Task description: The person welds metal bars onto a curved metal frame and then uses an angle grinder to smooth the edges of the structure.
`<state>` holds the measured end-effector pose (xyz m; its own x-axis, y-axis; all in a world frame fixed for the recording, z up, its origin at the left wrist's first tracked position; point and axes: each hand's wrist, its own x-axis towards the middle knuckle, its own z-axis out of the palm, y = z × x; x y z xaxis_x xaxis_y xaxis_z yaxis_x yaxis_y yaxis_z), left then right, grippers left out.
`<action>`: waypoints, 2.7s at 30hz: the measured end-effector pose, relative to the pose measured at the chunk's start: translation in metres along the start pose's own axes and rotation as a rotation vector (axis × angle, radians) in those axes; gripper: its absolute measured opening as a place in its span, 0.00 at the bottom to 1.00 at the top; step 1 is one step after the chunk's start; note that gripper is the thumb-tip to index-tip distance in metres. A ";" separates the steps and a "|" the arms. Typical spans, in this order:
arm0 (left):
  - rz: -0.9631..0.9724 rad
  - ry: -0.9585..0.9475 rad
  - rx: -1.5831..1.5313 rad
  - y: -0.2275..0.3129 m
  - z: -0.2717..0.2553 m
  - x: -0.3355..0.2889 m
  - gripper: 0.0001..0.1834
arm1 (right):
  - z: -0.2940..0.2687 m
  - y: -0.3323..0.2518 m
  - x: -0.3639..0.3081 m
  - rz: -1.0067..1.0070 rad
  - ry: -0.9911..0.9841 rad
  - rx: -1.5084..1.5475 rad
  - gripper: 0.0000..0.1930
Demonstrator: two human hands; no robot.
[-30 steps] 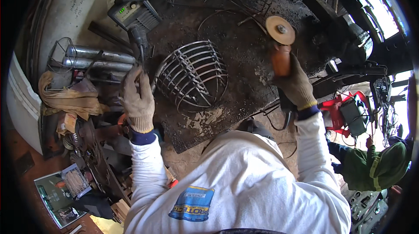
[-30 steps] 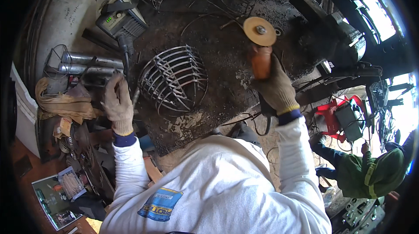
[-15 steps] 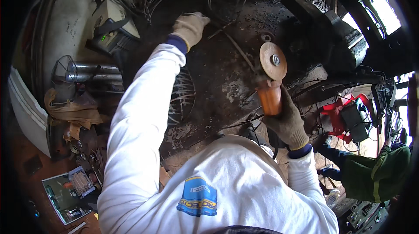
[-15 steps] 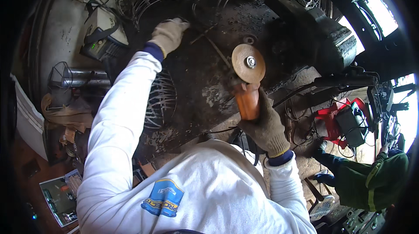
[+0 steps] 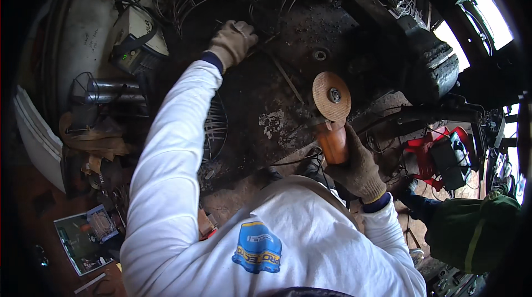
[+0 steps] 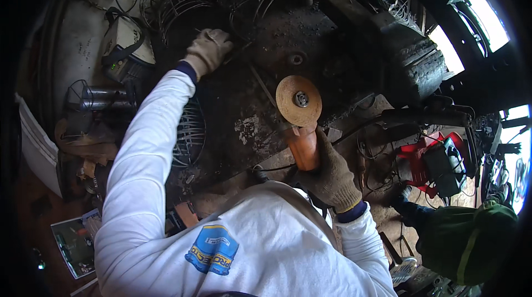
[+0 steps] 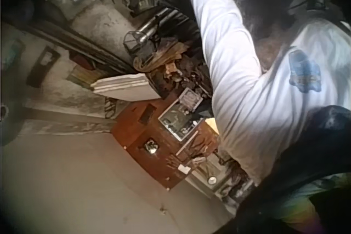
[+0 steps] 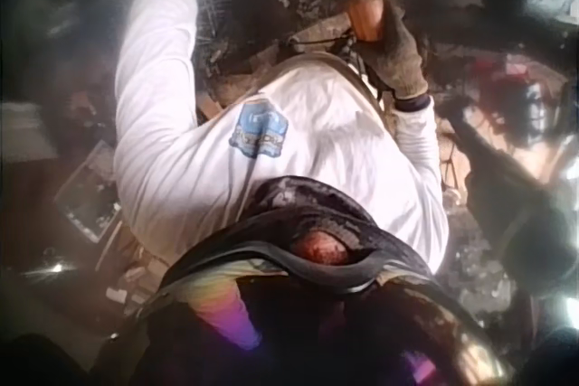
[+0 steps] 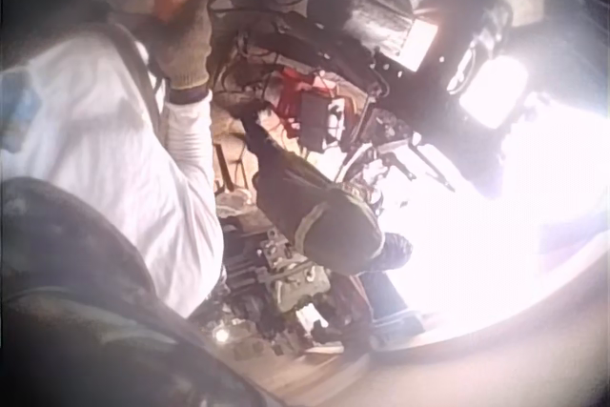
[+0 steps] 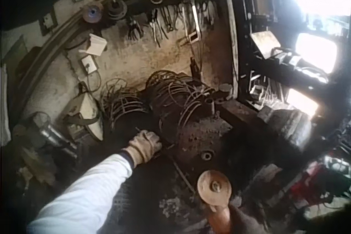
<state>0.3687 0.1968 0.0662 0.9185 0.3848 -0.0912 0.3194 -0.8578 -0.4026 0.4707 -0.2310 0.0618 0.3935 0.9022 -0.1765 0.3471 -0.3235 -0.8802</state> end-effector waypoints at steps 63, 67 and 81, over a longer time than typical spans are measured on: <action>-1.497 -0.192 -1.207 0.186 -0.177 -0.344 0.22 | 0.195 -0.052 0.153 -0.535 -0.271 -0.312 0.10; -1.345 -0.180 -1.070 0.183 -0.177 -0.339 0.21 | 0.203 -0.046 0.154 -0.541 -0.275 -0.283 0.10; -1.330 -0.201 -1.132 0.199 -0.148 -0.328 0.25 | 0.205 -0.060 0.157 -0.572 -0.288 -0.357 0.09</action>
<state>0.1653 -0.1505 0.1510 -0.0897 0.9153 -0.3927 0.8320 0.2856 0.4757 0.3374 -0.0112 -0.0037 -0.1545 0.9812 0.1158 0.7067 0.1916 -0.6811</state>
